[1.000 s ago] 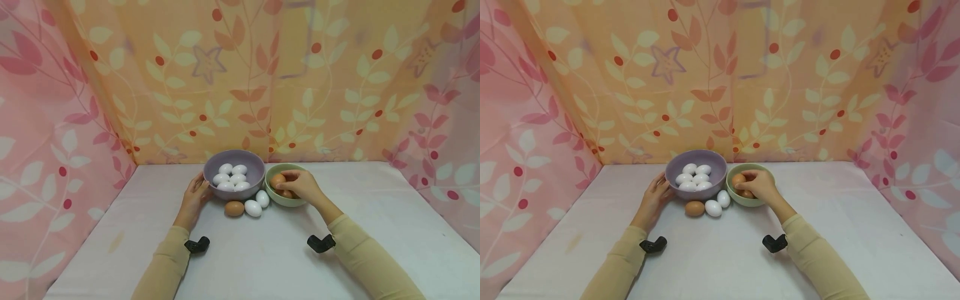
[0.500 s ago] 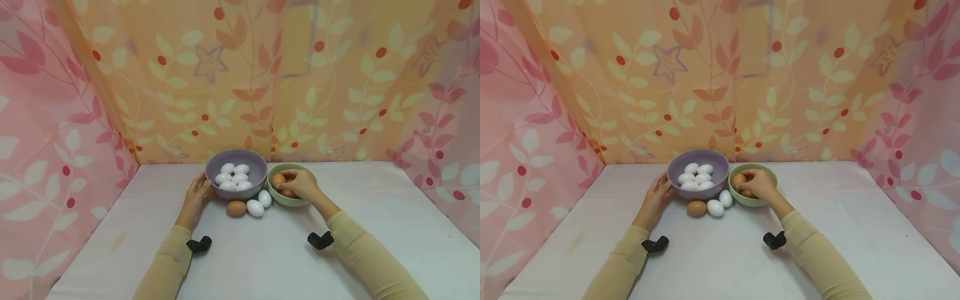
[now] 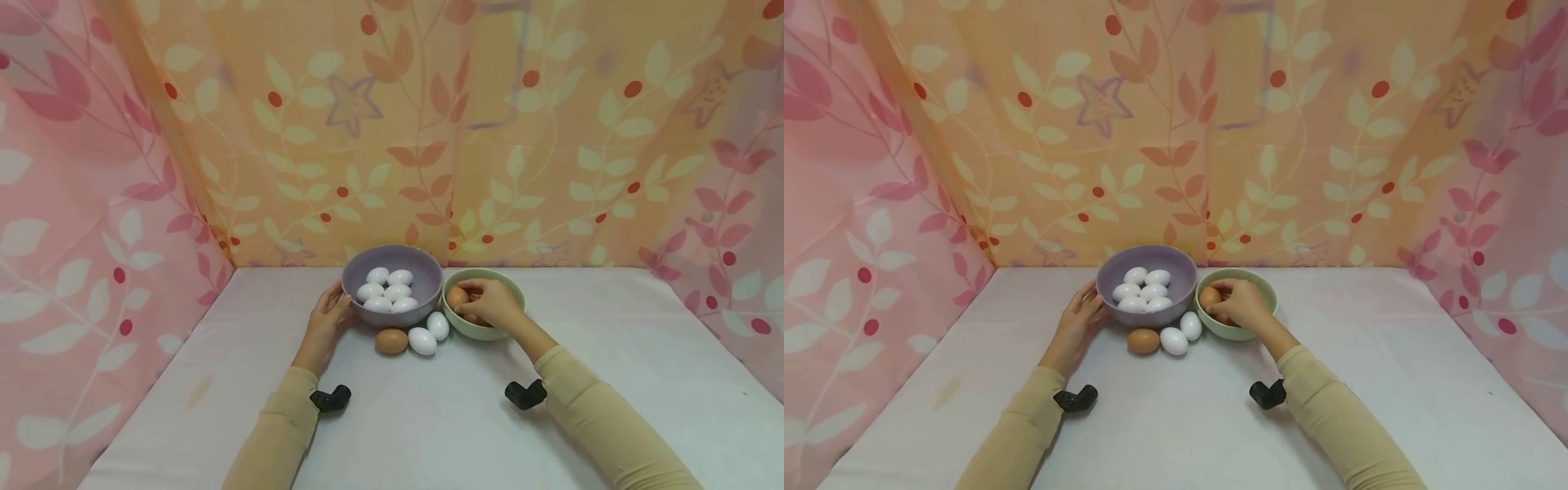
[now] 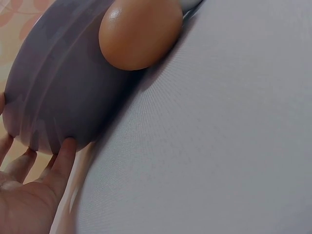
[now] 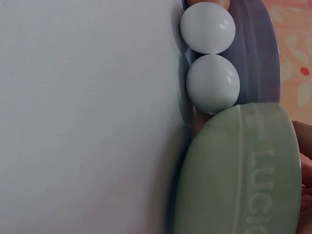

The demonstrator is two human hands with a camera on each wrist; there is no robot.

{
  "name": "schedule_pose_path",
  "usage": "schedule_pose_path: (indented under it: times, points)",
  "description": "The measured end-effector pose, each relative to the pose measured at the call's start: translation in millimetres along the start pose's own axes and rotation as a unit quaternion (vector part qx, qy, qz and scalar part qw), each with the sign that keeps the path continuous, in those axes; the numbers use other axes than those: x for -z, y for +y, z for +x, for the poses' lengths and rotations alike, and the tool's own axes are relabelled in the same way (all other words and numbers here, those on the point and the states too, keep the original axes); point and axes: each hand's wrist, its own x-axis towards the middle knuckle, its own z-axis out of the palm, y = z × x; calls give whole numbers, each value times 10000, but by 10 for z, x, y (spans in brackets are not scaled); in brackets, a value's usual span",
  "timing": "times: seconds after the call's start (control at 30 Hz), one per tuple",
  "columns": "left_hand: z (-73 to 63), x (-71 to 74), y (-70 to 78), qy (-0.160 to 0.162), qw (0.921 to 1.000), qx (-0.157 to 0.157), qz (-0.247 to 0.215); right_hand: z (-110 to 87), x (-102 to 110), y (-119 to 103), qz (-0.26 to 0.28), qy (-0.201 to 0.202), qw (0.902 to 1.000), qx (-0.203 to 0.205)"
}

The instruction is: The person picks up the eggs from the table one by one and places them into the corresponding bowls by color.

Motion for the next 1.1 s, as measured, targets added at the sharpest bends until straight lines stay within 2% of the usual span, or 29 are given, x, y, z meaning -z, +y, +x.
schedule_pose_path:
  times: [0.27,0.53,0.7,0.9,1.1]
  points:
    - [20,-10,-4,-15,10000,-37,64,11,30,31,-149,-205,9996,111]
    - [26,-11,6,-10,10000,-35,34,-40,61,9,-59,-154,9998,129]
    - [13,-12,11,30,10000,36,16,-140,59,-52,482,231,9985,90]
    - [13,-18,19,2,9999,76,72,-374,15,-169,1419,578,9878,286]
    - [15,-15,26,7,9998,157,109,-569,-96,-282,1576,760,9840,339]
